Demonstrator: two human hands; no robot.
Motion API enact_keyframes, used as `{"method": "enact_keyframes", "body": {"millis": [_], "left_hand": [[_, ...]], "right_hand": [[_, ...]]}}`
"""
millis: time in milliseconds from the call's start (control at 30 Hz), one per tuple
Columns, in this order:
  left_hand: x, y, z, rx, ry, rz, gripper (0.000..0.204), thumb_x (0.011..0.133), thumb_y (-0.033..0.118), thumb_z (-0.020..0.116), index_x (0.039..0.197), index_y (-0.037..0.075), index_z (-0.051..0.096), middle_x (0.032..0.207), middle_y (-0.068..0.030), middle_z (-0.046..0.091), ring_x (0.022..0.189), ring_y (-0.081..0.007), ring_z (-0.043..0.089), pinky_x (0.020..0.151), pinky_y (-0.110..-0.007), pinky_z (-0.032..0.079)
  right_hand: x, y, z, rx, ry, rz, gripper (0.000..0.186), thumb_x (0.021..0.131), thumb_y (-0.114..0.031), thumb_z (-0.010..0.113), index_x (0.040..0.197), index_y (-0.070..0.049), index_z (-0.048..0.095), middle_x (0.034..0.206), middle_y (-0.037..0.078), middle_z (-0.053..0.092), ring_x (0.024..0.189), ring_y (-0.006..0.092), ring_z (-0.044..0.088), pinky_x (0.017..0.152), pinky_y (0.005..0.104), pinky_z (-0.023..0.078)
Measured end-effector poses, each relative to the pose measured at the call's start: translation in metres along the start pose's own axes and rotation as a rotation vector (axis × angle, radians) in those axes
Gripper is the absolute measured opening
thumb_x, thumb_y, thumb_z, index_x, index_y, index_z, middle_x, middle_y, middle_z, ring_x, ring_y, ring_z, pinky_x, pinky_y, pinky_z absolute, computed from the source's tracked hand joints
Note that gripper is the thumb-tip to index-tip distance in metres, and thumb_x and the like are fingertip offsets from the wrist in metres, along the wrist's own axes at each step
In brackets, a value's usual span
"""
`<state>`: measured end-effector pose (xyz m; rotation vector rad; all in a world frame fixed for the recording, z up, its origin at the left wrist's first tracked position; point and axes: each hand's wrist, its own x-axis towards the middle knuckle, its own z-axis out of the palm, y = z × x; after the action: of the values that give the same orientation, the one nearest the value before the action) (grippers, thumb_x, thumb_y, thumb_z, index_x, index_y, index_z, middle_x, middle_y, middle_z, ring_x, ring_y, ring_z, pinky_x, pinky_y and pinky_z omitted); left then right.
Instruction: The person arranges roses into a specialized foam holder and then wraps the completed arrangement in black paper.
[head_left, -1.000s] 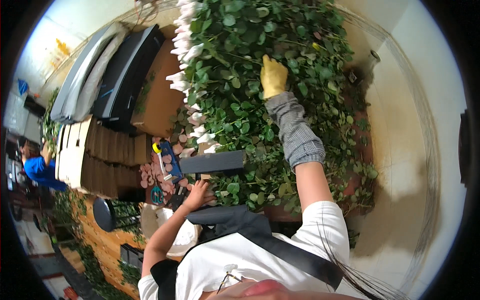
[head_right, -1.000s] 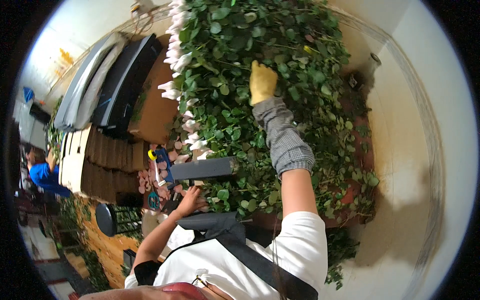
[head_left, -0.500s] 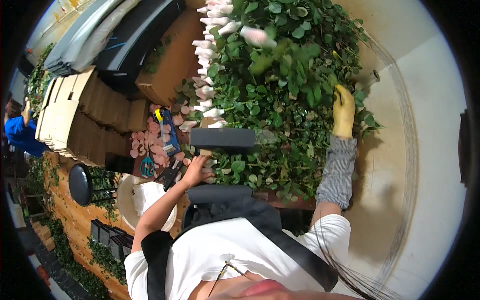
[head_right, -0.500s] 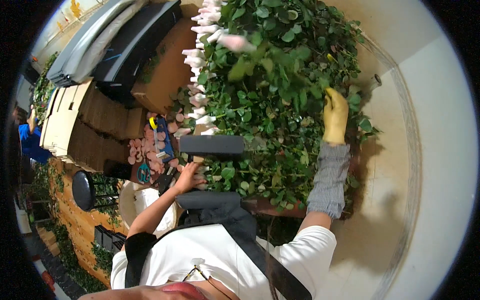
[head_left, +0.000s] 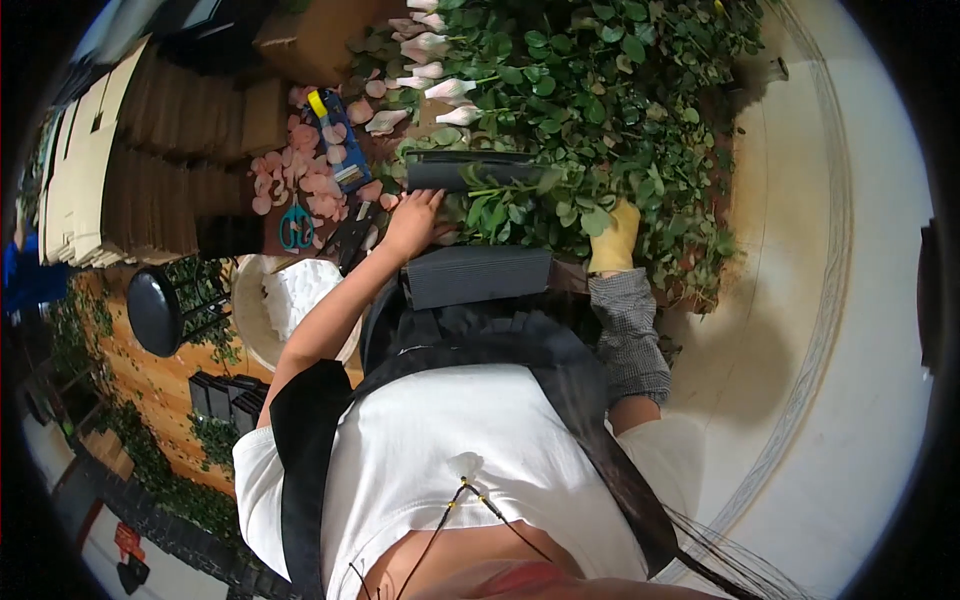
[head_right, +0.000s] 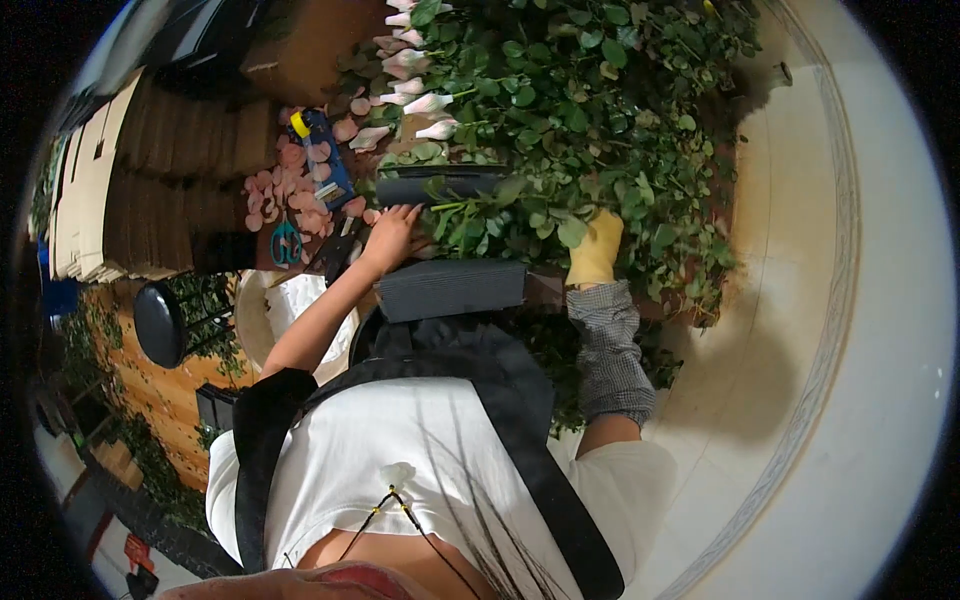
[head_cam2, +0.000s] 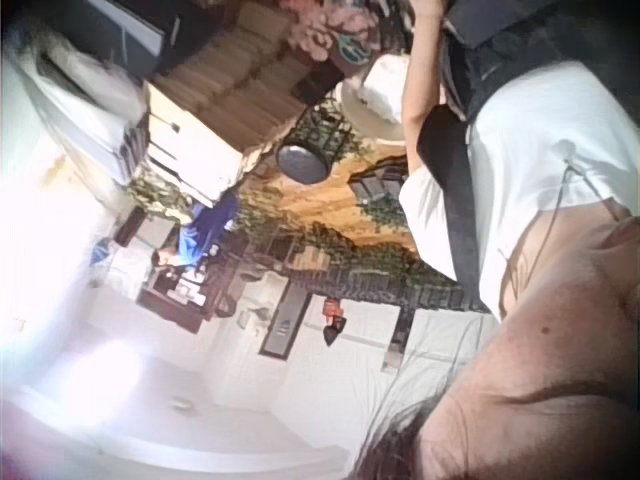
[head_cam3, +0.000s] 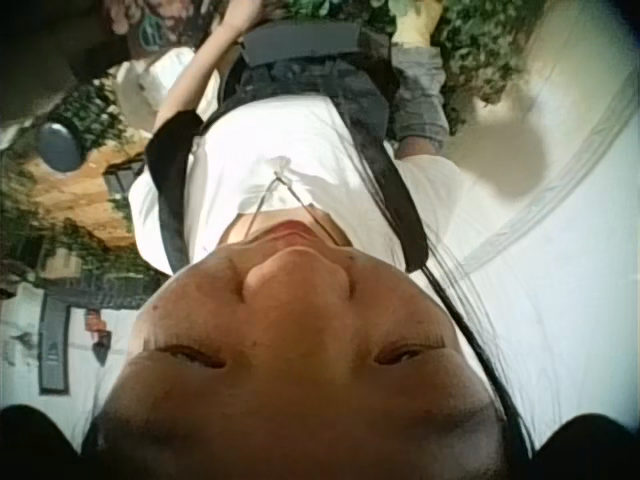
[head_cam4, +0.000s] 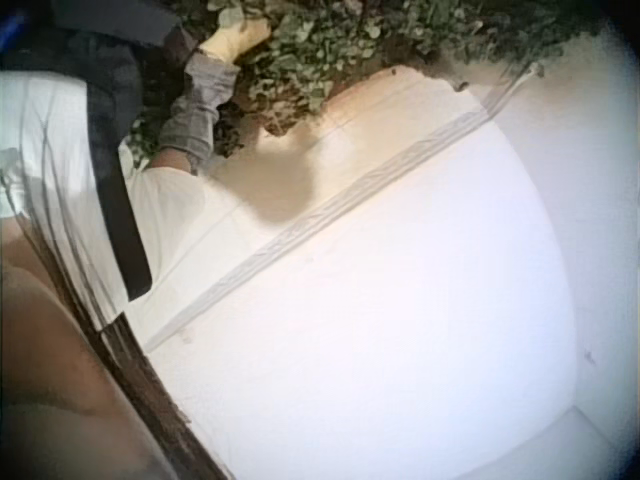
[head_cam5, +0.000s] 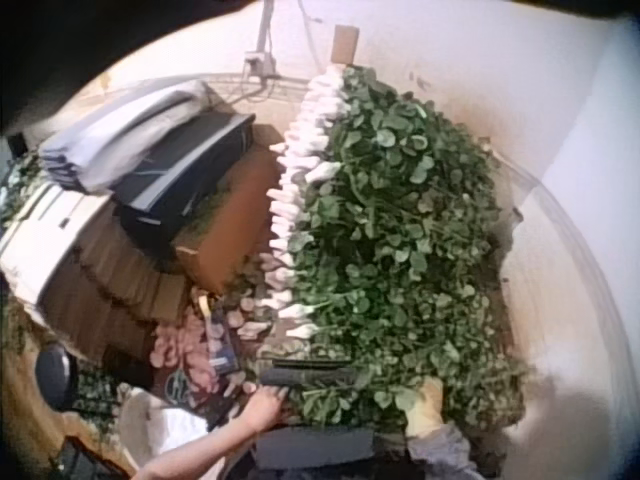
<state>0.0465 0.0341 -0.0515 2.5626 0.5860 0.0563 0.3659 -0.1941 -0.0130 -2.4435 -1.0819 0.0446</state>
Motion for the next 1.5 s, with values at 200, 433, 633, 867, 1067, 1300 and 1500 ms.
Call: {"method": "enact_keyframes", "body": {"millis": [200, 433, 633, 867, 1067, 1300, 1500], "left_hand": [[0.011, 0.001, -0.011, 0.336, 0.07, 0.141, 0.041, 0.085, 0.031, 0.072, 0.11, -0.001, 0.072, 0.134, -0.0215, 0.054, 0.129, -0.0387, 0.047, 0.111, -0.048, 0.039], [0.025, -0.013, -0.013, 0.175, -0.013, 0.175, 0.063, 0.074, 0.039, 0.086, 0.122, 0.001, 0.07, 0.129, -0.0169, 0.053, 0.125, -0.0378, 0.047, 0.108, -0.048, 0.042], [0.019, -0.012, -0.008, 0.156, -0.022, 0.124, 0.062, 0.077, 0.036, 0.088, 0.123, 0.0, 0.069, 0.126, -0.0208, 0.049, 0.12, -0.0393, 0.049, 0.102, -0.049, 0.047], [0.015, -0.021, 0.003, 0.053, 0.096, 0.134, 0.066, 0.078, 0.04, 0.087, 0.125, -0.003, 0.067, 0.136, -0.0258, 0.05, 0.124, -0.045, 0.05, 0.103, -0.052, 0.046], [0.014, -0.015, -0.001, -0.144, 0.1, 0.075, 0.068, 0.08, 0.042, 0.086, 0.125, -0.004, 0.065, 0.141, -0.0268, 0.049, 0.128, -0.0457, 0.048, 0.107, -0.052, 0.044], [0.016, -0.015, 0.002, 0.102, -0.011, 0.025, 0.068, 0.083, 0.045, 0.083, 0.125, -0.005, 0.066, 0.148, -0.0281, 0.046, 0.135, -0.0475, 0.044, 0.113, -0.054, 0.039], [0.011, -0.021, 0.011, 0.036, 0.099, 0.102, 0.063, 0.082, 0.038, 0.085, 0.128, -0.001, 0.065, 0.15, -0.0298, 0.044, 0.134, -0.0488, 0.046, 0.11, -0.055, 0.041]], "right_hand": [[0.001, 0.007, 0.02, -0.251, -0.332, 0.148, 0.021, 0.092, -0.012, 0.065, 0.107, -0.003, 0.077, 0.115, 0.02, 0.073, 0.109, 0.0368, 0.067, 0.093, 0.0448, 0.055], [-0.003, -0.024, -0.093, -0.44, -0.266, 0.04, 0.028, 0.092, -0.025, 0.066, 0.112, -0.007, 0.073, 0.098, 0.015, 0.074, 0.094, 0.0327, 0.071, 0.093, 0.0471, 0.053], [0.026, -0.014, -0.014, -0.617, -0.303, -0.224, 0.045, 0.092, -0.013, 0.061, 0.137, -0.015, 0.061, 0.135, 0.009, 0.065, 0.128, 0.0288, 0.058, 0.118, 0.044, 0.036], [-0.007, 0.017, -0.137, -0.193, 0.377, -0.288, 0.032, 0.076, -0.016, 0.057, 0.104, -0.007, 0.071, 0.094, 0.011, 0.065, 0.09, 0.0341, 0.058, 0.083, 0.0464, 0.045], [-0.099, 0.074, -0.205, -0.087, 0.846, 0.276, 0.05, 0.098, -0.042, 0.06, 0.127, -0.002, 0.066, 0.093, 0.01, 0.072, 0.076, 0.0249, 0.067, 0.065, 0.0383, 0.053], [-0.113, 0.048, -0.139, 0.002, 0.218, 0.318, 0.055, 0.088, -0.027, 0.077, 0.135, -0.004, 0.061, 0.12, 0.019, 0.071, 0.101, 0.0341, 0.07, 0.087, 0.0459, 0.056], [-0.084, -0.022, -0.045, -0.372, -0.111, 0.057, 0.036, 0.084, -0.017, 0.074, 0.119, -0.008, 0.069, 0.131, 0.013, 0.065, 0.133, 0.0323, 0.053, 0.12, 0.048, 0.033]]}}
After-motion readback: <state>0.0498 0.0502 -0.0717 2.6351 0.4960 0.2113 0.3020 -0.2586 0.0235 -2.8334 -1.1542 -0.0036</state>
